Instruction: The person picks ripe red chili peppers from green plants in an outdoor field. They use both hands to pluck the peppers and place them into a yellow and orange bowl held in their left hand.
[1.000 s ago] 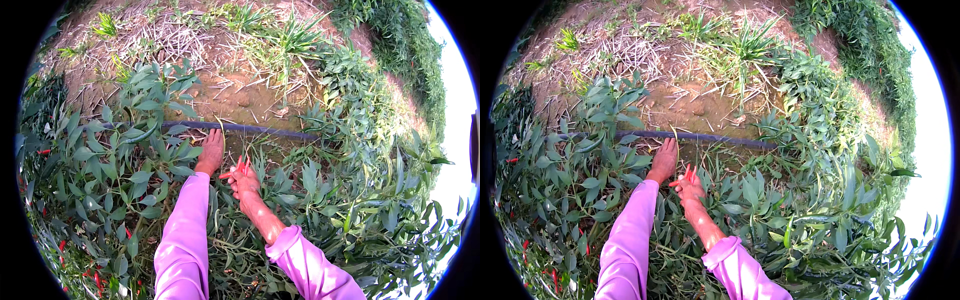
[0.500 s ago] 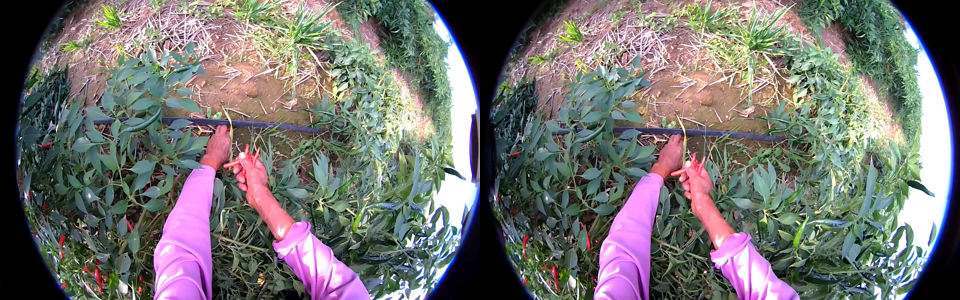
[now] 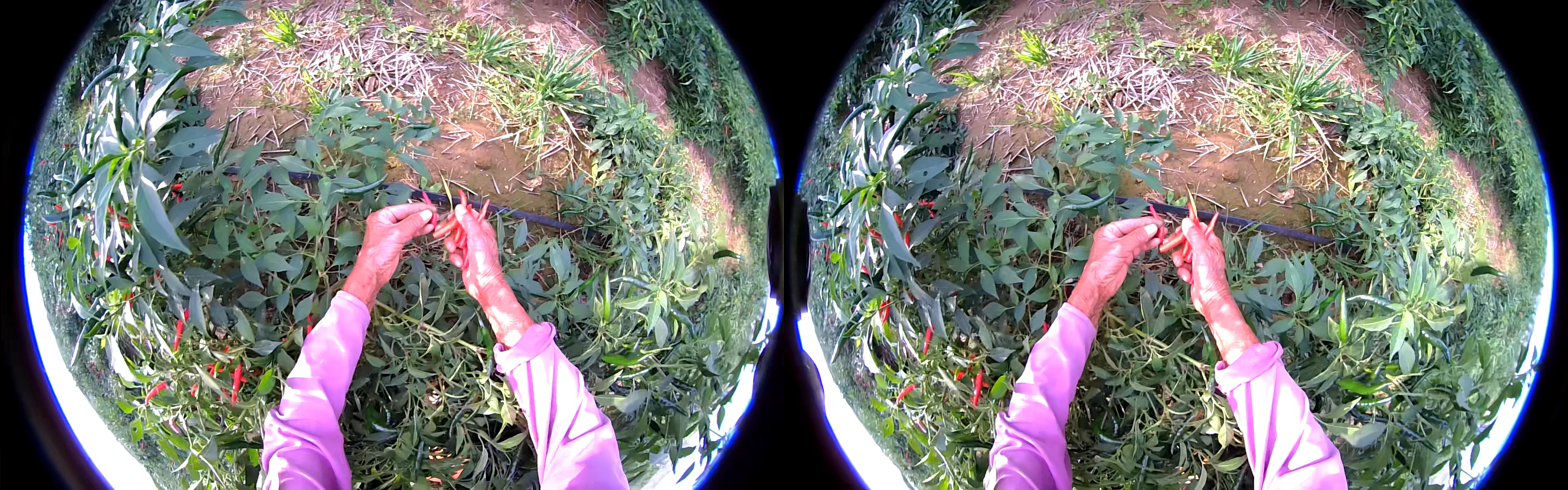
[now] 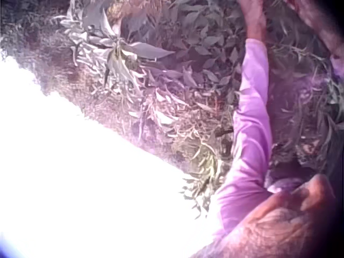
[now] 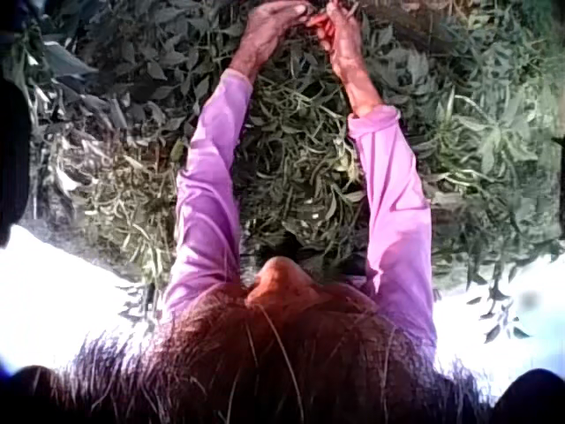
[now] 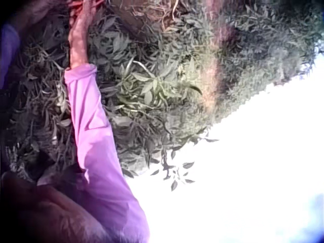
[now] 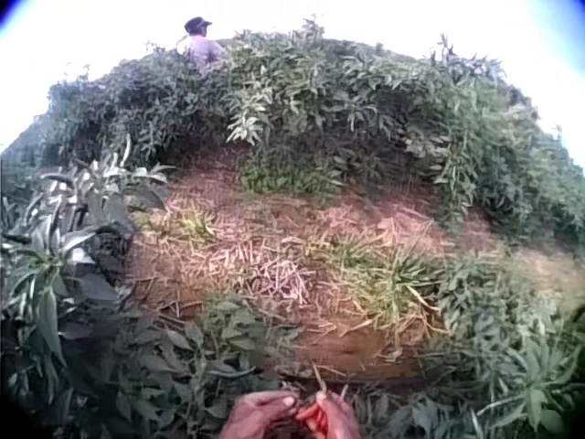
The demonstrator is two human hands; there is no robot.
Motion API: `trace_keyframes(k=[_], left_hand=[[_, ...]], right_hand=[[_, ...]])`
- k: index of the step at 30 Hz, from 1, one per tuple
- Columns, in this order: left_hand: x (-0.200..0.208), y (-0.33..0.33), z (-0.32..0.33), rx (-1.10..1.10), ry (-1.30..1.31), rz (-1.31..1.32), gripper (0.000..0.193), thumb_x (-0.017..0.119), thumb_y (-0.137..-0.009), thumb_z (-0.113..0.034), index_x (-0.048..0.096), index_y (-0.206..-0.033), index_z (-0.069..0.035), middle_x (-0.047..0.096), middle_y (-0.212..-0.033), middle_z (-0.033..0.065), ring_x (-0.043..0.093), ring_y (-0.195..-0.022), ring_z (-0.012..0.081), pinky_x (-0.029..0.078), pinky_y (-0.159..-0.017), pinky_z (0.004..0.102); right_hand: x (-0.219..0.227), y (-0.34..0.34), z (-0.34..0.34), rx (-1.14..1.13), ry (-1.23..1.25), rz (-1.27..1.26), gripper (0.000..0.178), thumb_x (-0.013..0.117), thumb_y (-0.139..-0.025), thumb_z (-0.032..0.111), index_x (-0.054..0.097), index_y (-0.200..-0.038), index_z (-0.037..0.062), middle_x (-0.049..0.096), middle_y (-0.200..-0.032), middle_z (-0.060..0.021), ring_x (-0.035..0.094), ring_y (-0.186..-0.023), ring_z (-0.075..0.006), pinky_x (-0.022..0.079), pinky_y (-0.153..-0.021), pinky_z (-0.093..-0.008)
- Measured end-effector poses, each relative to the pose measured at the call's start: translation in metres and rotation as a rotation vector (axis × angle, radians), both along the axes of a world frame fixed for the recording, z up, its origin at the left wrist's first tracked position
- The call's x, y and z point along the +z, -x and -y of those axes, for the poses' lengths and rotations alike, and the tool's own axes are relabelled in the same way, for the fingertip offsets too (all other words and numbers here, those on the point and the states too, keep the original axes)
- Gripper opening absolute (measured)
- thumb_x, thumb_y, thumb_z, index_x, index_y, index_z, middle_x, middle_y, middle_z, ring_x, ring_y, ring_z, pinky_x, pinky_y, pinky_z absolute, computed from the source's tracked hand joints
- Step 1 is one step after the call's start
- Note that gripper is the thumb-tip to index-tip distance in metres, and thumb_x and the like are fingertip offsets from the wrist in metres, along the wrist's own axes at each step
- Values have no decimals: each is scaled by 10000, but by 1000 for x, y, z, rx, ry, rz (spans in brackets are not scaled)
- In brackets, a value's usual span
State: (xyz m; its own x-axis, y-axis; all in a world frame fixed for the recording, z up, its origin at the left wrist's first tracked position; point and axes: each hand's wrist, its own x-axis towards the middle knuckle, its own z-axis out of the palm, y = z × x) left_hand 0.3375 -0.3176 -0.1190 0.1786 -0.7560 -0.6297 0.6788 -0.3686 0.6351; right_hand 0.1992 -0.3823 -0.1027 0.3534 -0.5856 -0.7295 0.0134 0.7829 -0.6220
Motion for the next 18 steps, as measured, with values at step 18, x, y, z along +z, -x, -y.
trace_keyframes(k=[18], left_hand=[[174,-79,-80,109,-9,423,176,606,-846,-153,605,-926,4,627,-878,59,601,-791,121,503,-726,245]], right_hand=[[121,-94,-31,476,-33,346,337,557,-863,384,553,-878,47,488,-608,35,396,-446,-12,260,-359,-157]])
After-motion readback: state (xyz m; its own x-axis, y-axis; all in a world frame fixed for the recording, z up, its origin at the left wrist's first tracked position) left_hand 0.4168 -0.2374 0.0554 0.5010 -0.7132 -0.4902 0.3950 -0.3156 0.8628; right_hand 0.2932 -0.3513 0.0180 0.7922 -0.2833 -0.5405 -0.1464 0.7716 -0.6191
